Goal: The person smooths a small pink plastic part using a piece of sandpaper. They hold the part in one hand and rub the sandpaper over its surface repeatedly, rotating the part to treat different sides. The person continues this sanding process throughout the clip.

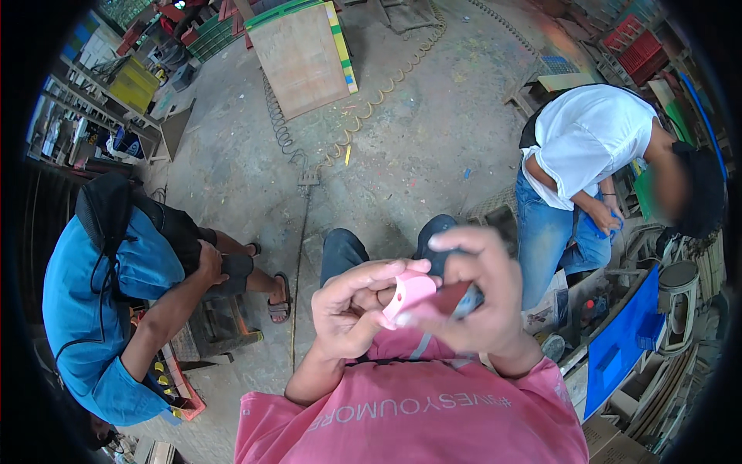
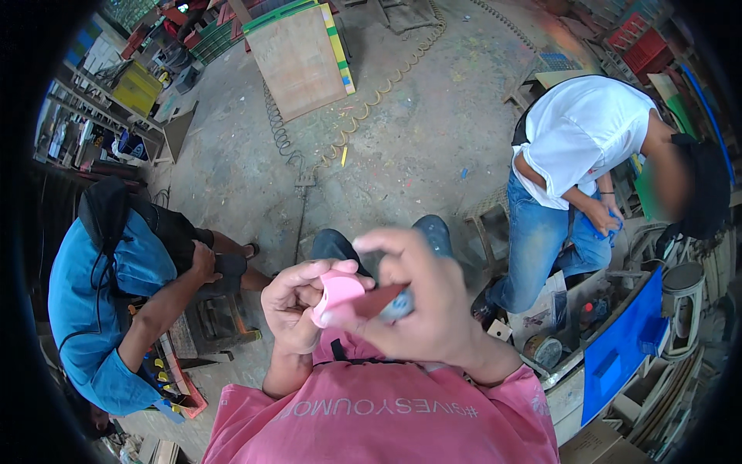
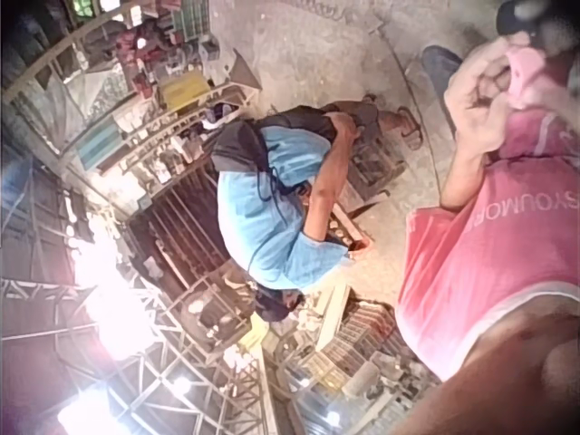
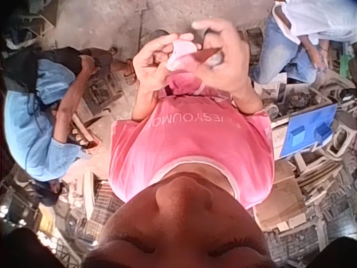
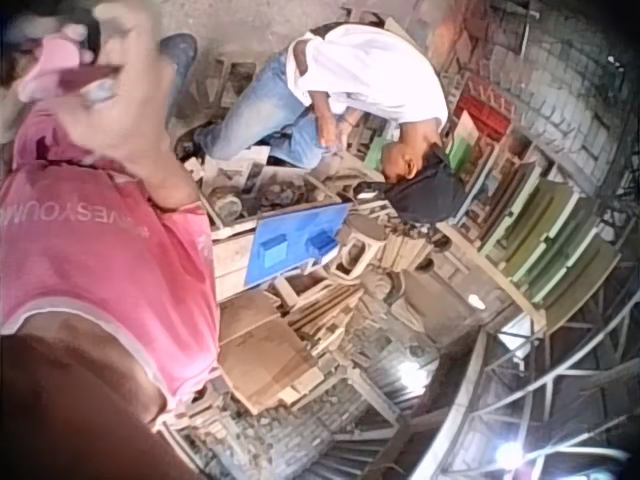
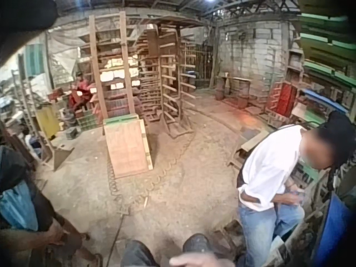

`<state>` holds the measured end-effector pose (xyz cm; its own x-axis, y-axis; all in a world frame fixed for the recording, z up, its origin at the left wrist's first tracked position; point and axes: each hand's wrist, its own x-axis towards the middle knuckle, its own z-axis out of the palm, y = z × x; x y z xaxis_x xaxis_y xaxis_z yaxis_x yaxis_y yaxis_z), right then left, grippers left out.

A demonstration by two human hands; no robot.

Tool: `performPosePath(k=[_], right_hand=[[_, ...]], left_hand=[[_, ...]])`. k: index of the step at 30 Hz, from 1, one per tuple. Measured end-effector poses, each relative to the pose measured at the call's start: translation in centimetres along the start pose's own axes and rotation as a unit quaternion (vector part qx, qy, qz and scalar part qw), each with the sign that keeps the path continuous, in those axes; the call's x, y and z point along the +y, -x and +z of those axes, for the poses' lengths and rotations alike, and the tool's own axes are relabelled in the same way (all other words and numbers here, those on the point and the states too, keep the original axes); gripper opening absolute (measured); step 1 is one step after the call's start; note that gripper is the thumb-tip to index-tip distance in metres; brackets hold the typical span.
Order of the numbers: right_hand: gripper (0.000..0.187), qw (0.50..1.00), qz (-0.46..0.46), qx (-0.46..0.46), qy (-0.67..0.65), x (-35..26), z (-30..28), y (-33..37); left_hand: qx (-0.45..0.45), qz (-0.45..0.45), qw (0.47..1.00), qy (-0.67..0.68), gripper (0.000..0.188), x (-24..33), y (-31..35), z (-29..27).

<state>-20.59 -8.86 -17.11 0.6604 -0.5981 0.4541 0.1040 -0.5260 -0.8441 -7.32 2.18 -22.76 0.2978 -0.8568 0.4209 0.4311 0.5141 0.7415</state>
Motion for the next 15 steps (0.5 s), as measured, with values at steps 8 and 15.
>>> performPosePath(k=[8, 15], right_hand=[[0.061, 0.999, -0.034, -0.025, 0.021, -0.5, -0.3, 0.4], [0.056, 0.999, -0.017, 0.05, 0.012, 0.1, -1.0, 0.2]], left_hand=[[-0.004, -0.037, 0.999, 0.03, 0.043, 0.0, -0.1, 0.1], [-0.018, -0.033, 0.999, 0.006, 0.04, 0.3, -0.1, 0.0]])
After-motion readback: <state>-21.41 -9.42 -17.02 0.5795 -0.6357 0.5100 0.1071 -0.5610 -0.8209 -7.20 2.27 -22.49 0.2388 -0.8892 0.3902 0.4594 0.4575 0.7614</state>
